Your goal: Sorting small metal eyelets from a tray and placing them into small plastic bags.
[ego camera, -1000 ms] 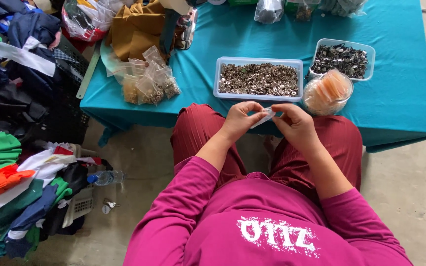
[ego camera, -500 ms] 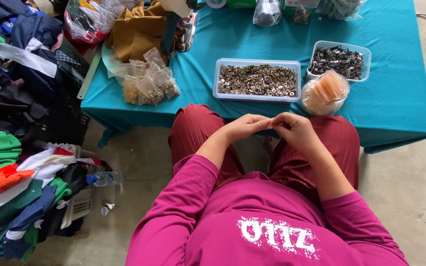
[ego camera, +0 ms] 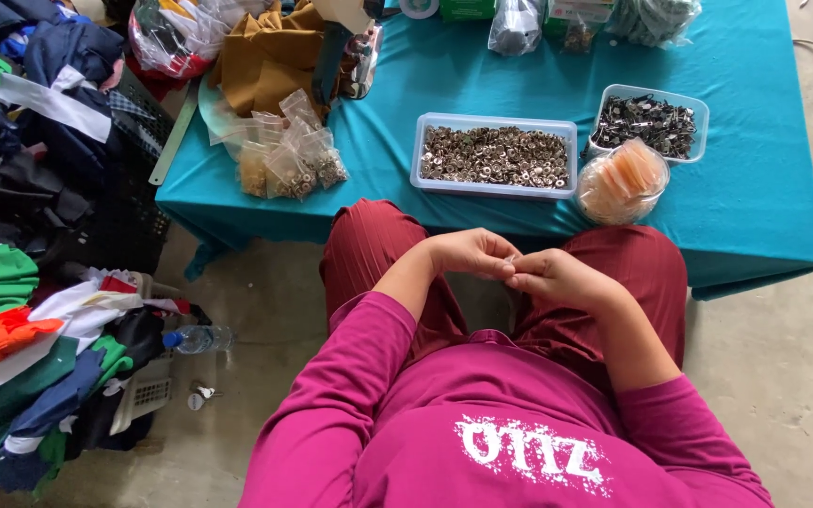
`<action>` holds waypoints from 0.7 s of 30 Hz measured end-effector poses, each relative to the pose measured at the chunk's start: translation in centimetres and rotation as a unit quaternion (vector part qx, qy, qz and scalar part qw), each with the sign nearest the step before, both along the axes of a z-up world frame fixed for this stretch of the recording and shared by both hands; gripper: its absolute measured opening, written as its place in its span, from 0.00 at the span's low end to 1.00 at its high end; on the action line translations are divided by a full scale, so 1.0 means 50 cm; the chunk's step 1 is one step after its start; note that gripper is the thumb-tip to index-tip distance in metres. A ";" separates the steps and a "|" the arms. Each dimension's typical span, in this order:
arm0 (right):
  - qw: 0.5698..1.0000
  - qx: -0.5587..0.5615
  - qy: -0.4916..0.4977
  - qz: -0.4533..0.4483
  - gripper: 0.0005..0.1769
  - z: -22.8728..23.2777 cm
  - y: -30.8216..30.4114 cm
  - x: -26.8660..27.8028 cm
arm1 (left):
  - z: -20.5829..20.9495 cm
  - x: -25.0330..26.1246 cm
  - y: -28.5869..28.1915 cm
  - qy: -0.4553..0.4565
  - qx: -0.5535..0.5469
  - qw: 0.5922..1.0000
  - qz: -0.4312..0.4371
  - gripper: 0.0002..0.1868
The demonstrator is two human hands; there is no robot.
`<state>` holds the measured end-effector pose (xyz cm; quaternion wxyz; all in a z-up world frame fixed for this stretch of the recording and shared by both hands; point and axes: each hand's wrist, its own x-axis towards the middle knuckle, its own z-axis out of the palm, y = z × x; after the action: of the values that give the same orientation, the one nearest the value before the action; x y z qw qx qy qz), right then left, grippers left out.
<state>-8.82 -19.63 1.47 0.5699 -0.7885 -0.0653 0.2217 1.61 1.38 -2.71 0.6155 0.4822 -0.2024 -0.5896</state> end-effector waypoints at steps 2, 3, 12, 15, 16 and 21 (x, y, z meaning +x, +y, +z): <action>1.000 0.007 0.003 0.009 0.12 0.047 0.014 -0.002 | 0.056 -0.007 0.014 0.014 -0.005 1.000 -0.010 0.17; 1.000 0.015 0.006 0.017 0.14 0.070 0.021 -0.004 | 0.083 -0.011 0.021 0.028 -0.010 0.999 -0.020 0.20; 0.996 -0.007 0.049 0.071 0.28 0.042 0.002 -0.005 | 0.018 -0.006 0.016 -0.031 -0.003 0.997 -0.074 0.18; 0.993 -0.019 0.074 0.093 0.32 0.097 0.022 -0.008 | 0.011 -0.004 0.014 -0.036 -0.004 0.996 -0.086 0.17; 0.993 -0.019 0.074 0.093 0.32 0.071 0.012 -0.005 | 0.012 -0.004 0.011 -0.036 -0.005 0.996 -0.086 0.17; 0.988 -0.048 0.075 0.129 0.31 0.064 0.017 0.008 | 0.026 -0.007 0.007 -0.016 -0.007 0.996 -0.084 0.21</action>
<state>-8.40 -18.79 4.68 0.5015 -0.7810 -0.1129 0.3547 1.26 1.74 -1.42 0.5635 0.4685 -0.2560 -0.6304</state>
